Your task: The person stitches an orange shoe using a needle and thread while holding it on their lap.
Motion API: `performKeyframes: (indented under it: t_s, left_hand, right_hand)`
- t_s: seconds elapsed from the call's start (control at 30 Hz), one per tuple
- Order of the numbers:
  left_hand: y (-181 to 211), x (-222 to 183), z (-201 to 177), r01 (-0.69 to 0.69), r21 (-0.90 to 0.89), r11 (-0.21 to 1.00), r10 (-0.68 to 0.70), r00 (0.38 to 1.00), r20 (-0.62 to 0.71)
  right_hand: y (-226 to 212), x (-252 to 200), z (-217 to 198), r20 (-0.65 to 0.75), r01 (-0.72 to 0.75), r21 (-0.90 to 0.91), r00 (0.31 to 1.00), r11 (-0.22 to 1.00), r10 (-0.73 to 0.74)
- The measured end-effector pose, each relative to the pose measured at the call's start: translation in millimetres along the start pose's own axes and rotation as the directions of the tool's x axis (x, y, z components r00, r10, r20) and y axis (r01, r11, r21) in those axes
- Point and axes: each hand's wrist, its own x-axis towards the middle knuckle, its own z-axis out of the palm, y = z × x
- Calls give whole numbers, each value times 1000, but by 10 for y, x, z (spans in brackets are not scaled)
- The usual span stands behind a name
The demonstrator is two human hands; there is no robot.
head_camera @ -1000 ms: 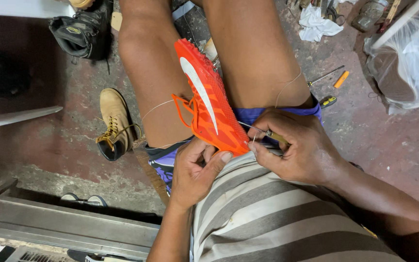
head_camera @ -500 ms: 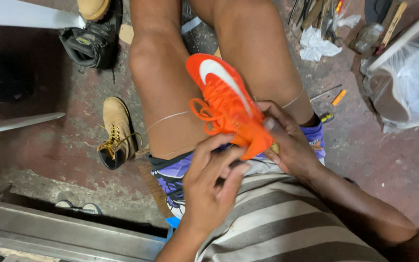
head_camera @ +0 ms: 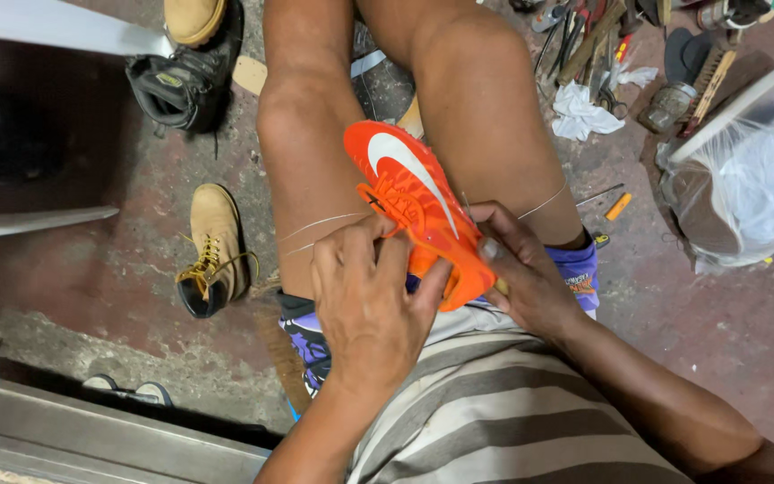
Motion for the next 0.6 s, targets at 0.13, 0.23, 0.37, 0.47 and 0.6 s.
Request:
performKeyframes:
  t_s: [0.13,0.23,0.37,0.47,0.6]
  left_hand:
    - [-94,107,-57,-17,5,1000,17,999,-36]
    - [-300,149,-221,68,-49,996,-69,998,-15]
    - [-379,156,-113,114,-158,981,-126,990,-65]
    - [-315,-3,-54,418,-249,874,-436,900,-21]
    - [-322,-252,34,566,-532,629,-481,822,306]
  right_hand:
    - [31,-59,2,-73,-81,78,994,994,86]
    - [73,-62,-73,7,-98,95,995,991,98]
    - [133,14,-69,96,-18,25,995,1000,16]
    - [127,51,-46,91,107,-159,991,981,-93]
    - [154,12,42,52,174,-253,985,952,-166]
